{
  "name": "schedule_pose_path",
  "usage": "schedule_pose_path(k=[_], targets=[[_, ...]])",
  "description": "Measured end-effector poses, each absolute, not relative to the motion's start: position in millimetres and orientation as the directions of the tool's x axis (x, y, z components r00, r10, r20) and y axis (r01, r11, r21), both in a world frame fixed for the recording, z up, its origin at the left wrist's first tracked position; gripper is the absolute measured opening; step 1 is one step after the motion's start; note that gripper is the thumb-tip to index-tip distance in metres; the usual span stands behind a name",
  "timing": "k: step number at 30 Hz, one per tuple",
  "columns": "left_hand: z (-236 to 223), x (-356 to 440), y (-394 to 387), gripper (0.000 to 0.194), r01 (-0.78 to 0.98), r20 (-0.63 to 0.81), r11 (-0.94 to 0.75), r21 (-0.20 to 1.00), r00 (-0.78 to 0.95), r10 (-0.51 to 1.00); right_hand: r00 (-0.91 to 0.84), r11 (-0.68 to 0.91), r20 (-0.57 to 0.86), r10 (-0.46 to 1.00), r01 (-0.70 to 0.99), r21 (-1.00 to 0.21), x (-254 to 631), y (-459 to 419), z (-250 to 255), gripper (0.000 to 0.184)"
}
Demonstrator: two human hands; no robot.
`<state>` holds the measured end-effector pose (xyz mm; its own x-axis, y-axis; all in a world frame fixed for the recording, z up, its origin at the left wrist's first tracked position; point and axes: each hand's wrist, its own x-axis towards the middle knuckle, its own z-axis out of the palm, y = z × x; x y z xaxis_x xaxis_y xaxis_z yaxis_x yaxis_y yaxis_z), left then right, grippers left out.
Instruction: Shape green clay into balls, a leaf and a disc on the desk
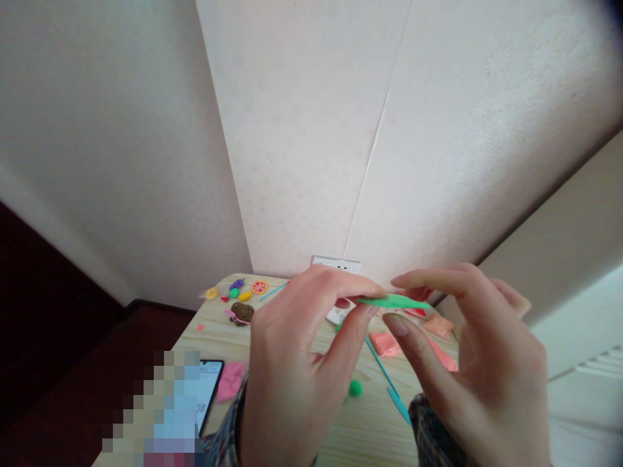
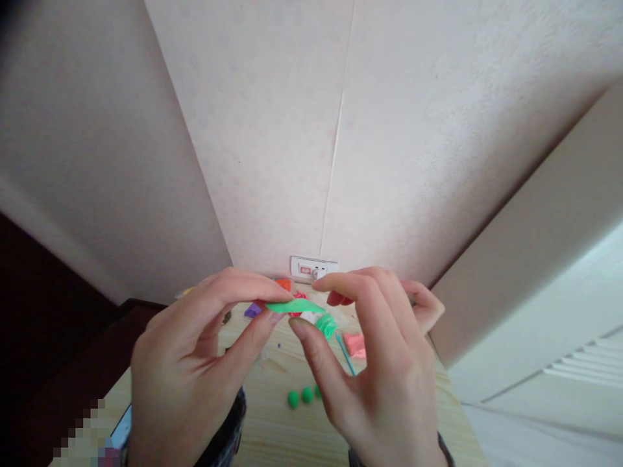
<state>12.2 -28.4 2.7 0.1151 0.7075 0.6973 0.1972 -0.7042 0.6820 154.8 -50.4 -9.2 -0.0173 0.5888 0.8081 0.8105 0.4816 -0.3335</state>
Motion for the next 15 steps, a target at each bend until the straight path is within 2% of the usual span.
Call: schedule_pose_path(k=[3, 7, 9, 12, 15], targets=[[4.3, 11.4, -29.2, 0.011, 0.193, 0.674, -0.689, 0.699, 0.147, 0.724, 0.031, 0.512, 0.814, 0.58, 0.764, -0.394, 153.9, -51.6, -9.4, 0.011], [7.5, 8.1, -30.4, 0.006, 0.082, 0.596, -0.622, 0.779, 0.215, 0.774, 0.045, 0.559, 0.842, 0.537, 0.729, -0.395, 153.6, -53.2, -8.3, 0.007], [9.5, 5.9, -29.9, 0.004, -0.004, 0.54, -0.556, 0.832, 0.24, 0.807, 0.055, 0.573, 0.843, 0.535, 0.71, -0.409, 154.3, -54.1, -8.1, 0.009], [11.3, 3.9, -26.5, 0.013, -0.119, 0.448, -0.432, 0.894, 0.274, 0.851, 0.058, 0.604, 0.825, 0.563, 0.651, -0.459, 155.4, -55.5, -8.2, 0.01], [10.2, 4.0, -21.5, 0.008, -0.217, 0.369, -0.309, 0.926, 0.347, 0.862, 0.033, 0.629, 0.809, 0.587, 0.611, -0.481, 155.3, -56.0, -7.5, 0.01]])
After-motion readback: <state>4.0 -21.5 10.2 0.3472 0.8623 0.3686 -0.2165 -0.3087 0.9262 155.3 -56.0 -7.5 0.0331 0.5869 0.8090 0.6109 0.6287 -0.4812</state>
